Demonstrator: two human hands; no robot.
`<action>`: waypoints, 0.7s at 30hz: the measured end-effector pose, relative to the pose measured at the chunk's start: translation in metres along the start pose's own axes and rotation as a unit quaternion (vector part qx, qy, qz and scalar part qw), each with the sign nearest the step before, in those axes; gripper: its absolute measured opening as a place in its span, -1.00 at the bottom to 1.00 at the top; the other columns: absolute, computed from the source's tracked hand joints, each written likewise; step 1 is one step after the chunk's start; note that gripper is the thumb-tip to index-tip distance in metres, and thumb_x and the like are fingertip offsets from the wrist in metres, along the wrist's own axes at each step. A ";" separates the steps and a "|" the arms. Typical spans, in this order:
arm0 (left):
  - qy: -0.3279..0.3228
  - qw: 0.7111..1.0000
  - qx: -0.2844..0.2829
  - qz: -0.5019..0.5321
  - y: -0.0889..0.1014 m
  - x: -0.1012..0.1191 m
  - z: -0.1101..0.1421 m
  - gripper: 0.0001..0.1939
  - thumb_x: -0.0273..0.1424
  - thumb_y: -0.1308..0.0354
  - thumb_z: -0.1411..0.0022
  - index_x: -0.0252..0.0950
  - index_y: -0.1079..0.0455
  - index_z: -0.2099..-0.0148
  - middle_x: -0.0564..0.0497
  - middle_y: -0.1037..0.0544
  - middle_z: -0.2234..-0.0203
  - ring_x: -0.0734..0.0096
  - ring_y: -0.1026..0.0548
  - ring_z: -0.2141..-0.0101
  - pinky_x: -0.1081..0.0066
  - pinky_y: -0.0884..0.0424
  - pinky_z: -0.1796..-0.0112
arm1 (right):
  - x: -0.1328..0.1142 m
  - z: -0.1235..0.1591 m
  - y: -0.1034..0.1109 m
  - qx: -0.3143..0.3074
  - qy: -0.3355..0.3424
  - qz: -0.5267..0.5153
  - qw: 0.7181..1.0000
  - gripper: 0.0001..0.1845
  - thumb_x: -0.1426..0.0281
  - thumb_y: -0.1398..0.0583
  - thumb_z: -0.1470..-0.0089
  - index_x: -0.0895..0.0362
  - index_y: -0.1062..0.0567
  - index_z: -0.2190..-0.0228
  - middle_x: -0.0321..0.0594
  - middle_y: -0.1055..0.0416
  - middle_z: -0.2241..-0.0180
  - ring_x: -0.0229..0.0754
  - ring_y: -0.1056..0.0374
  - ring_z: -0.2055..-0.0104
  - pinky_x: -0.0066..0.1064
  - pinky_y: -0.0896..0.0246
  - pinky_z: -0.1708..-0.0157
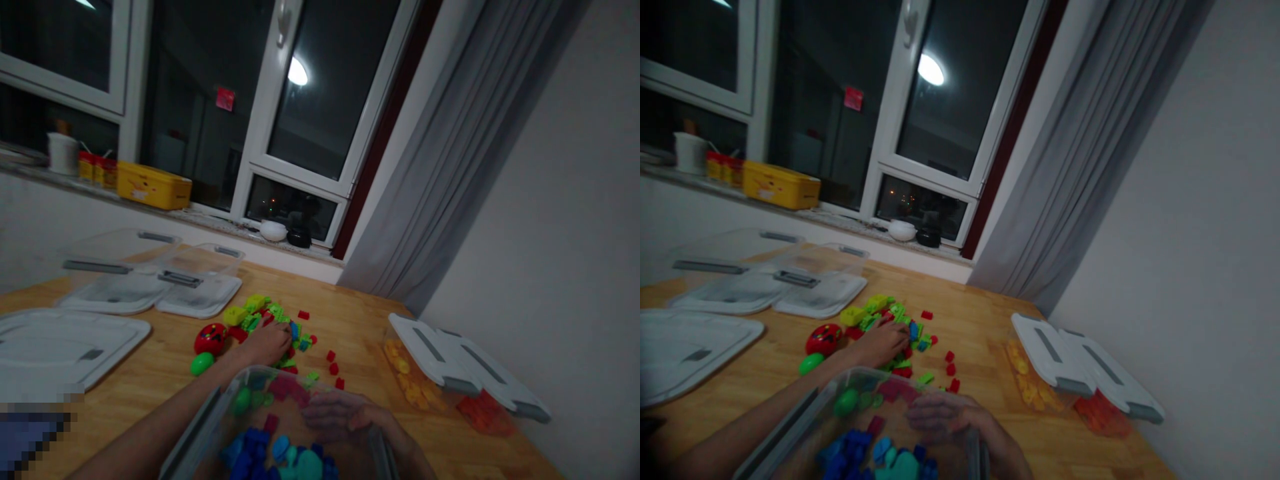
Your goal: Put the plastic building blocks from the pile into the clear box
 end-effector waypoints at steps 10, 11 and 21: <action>-0.021 1.000 0.013 0.005 0.001 -0.005 -0.004 -0.63 -0.37 0.06 -0.55 -0.20 -0.62 0.08 -0.15 -0.68 -0.06 -0.01 -0.58 -0.15 -0.17 -0.25 -0.29 | 0.006 -0.003 0.007 -0.001 -0.009 -0.015 1.000 -0.20 0.42 -0.25 0.14 0.18 -0.59 -0.21 0.14 -0.50 -0.29 0.25 -0.39 -0.37 0.15 -0.14 -0.38; -0.021 1.000 0.013 0.006 -0.001 -0.005 -0.003 -0.64 -0.38 0.04 -0.55 -0.19 -0.62 0.05 -0.16 -0.68 -0.08 -0.01 -0.57 -0.16 -0.20 -0.23 -0.31 | 0.003 -0.002 0.003 0.005 -0.006 -0.015 1.000 -0.21 0.43 -0.24 0.12 0.19 -0.60 -0.21 0.14 -0.51 -0.29 0.24 -0.40 -0.37 0.15 -0.13 -0.38; -0.035 0.999 0.024 -0.002 -0.019 -0.002 0.002 -0.73 -0.35 -0.13 -0.52 -0.17 -0.59 -0.14 -0.18 -0.66 -0.18 -0.04 -0.52 -0.25 -0.31 -0.07 -0.41 | -0.005 0.000 -0.008 0.014 0.000 -0.009 1.000 -0.23 0.44 -0.22 0.07 0.17 -0.59 -0.22 0.10 -0.50 -0.30 0.22 -0.39 -0.37 0.12 -0.18 -0.35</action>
Point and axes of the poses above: each hand's wrist, its own z-axis away from the middle knuckle, its own y-axis out of the back of the hand, x = y × z, the point moved 2 cm from there along -z, towards the middle knuckle
